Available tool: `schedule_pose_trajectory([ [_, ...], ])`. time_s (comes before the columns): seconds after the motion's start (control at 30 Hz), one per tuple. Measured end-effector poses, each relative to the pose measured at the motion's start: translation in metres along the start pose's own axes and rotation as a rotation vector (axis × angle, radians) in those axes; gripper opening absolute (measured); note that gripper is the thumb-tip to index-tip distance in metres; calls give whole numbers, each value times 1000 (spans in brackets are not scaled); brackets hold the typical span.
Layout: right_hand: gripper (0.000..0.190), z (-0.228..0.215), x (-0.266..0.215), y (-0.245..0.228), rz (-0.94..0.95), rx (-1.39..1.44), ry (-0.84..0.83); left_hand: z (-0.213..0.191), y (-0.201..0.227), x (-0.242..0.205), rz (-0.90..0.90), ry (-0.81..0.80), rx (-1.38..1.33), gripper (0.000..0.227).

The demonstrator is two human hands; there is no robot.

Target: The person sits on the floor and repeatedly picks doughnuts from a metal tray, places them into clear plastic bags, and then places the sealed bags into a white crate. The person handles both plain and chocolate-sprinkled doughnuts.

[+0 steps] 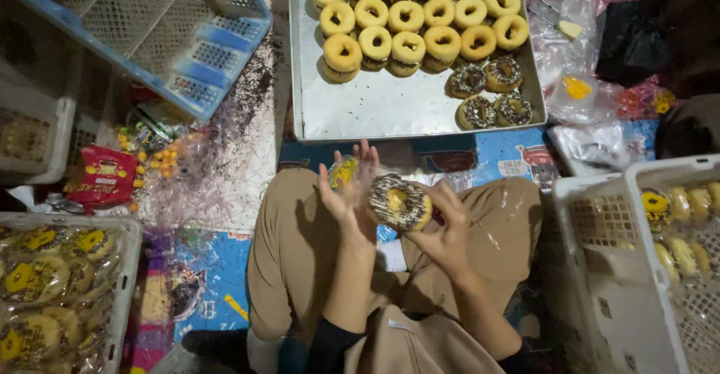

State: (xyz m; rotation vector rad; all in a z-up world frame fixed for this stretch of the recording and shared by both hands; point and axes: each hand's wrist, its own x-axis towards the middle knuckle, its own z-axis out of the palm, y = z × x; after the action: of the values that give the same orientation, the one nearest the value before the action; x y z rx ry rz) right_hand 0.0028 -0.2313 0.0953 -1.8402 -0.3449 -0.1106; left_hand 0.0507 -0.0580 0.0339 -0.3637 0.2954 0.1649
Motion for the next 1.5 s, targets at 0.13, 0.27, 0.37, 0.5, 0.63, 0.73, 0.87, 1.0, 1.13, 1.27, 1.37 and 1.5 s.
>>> schedule_pose_trajectory([
  [0.13, 66, 6, 21, -27, -175, -416, 79, 5, -43, -27, 101, -157, 154, 45],
  [0.27, 67, 1, 30, -42, -205, -327, -182, 26, -43, -39, 223, -179, 435, 67],
  [0.37, 52, 5, 28, -46, -1, -144, -218, 36, -42, -48, 130, -404, 564, 79],
  [0.5, 38, 5, 23, -39, -208, -198, 153, 36, -50, -59, -80, -427, 447, 82],
  [0.63, 39, 7, 19, -40, 51, -58, -64, 41, -44, -58, -7, -357, 435, 88],
  [0.73, 30, 6, 21, -51, 32, 428, -80, 42, -40, -52, -28, -437, 594, 86],
  [0.87, 15, -7, 17, -56, -66, 87, 199, 12, -48, -72, 86, -184, 876, 73],
  [1.0, 18, -47, 52, -45, -190, -91, -532, 20, -40, -67, 567, -264, 1481, 37],
  [1.13, 19, -73, 59, -41, 78, -6, -651, 62, -17, -62, 449, -763, 2053, 9],
  [1.27, 28, -76, 56, -52, 76, 446, -270, 107, -23, -78, 559, -946, 2121, 19],
  [1.37, 22, -75, 63, -65, -50, 403, -366, 135, -27, -94, 910, -1426, 2169, 21],
  [1.5, 22, -73, 71, -77, -328, -66, -333, 152, -33, -103, 953, -1531, 2166, 23],
])
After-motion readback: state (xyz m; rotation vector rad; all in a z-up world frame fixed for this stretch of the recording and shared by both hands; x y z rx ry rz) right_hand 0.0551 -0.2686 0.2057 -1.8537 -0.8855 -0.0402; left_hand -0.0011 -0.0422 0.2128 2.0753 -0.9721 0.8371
